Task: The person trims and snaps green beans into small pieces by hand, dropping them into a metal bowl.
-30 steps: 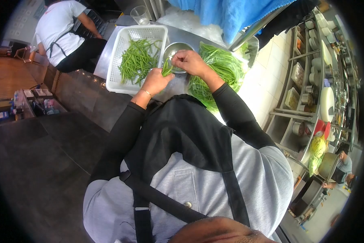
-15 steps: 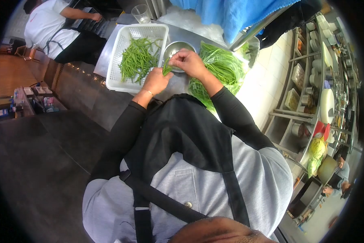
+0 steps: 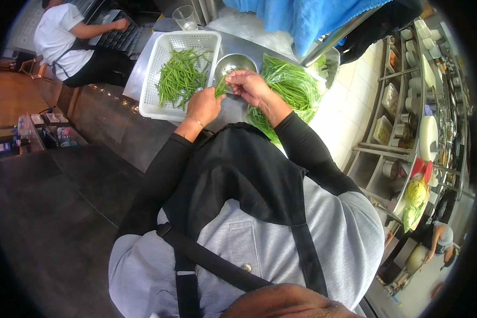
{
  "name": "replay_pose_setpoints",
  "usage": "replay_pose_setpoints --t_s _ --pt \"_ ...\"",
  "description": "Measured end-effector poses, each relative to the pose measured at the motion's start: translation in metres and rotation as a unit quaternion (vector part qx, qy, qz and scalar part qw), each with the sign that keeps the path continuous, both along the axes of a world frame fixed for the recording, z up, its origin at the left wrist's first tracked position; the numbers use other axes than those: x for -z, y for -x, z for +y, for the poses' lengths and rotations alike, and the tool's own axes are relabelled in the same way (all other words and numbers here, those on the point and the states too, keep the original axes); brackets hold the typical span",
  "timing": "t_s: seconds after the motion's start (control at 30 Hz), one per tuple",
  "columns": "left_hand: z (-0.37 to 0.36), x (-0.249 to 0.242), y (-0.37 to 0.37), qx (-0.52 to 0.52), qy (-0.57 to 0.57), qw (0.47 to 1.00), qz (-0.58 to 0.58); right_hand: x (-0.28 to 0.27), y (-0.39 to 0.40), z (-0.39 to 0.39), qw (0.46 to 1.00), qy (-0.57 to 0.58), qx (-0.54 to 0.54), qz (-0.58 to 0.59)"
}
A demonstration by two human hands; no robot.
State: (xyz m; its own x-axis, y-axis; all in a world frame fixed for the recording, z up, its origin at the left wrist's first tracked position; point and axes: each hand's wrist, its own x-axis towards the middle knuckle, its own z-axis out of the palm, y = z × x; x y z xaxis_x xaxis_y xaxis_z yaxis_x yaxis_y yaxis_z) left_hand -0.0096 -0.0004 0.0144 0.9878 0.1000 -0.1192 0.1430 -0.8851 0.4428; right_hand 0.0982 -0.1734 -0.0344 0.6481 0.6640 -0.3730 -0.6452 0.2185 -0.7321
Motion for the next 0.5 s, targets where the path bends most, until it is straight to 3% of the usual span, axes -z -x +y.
replay_pose_setpoints --t_s 0.13,0.17,0.2,0.23,0.27,0.33,0.5 --pt "-0.001 -0.003 0.001 0.007 0.001 1.0 0.015 0.006 -0.007 0.001 0.995 0.033 0.064 -0.062" --pt "-0.001 -0.008 0.004 0.005 -0.02 1.0 0.011 -0.001 -0.009 -0.001 0.94 0.201 0.092 -0.261" --pt "-0.001 -0.009 0.006 0.005 -0.02 1.0 0.011 -0.011 -0.011 -0.004 0.817 0.355 0.113 -0.441" --pt "-0.001 -0.011 0.006 0.01 -0.046 0.999 0.009 -0.021 -0.01 -0.005 0.779 0.335 0.142 -0.511" --pt "0.001 -0.014 0.006 0.014 -0.073 0.997 0.006 -0.032 -0.012 -0.005 0.779 0.333 0.142 -0.512" --pt "0.002 -0.022 0.008 0.03 -0.096 0.995 -0.01 -0.051 -0.013 -0.007 0.784 0.246 0.036 -0.569" --pt "0.003 -0.019 0.008 0.064 -0.144 0.986 -0.059 -0.068 -0.009 -0.002 0.751 0.277 -0.13 -0.585"
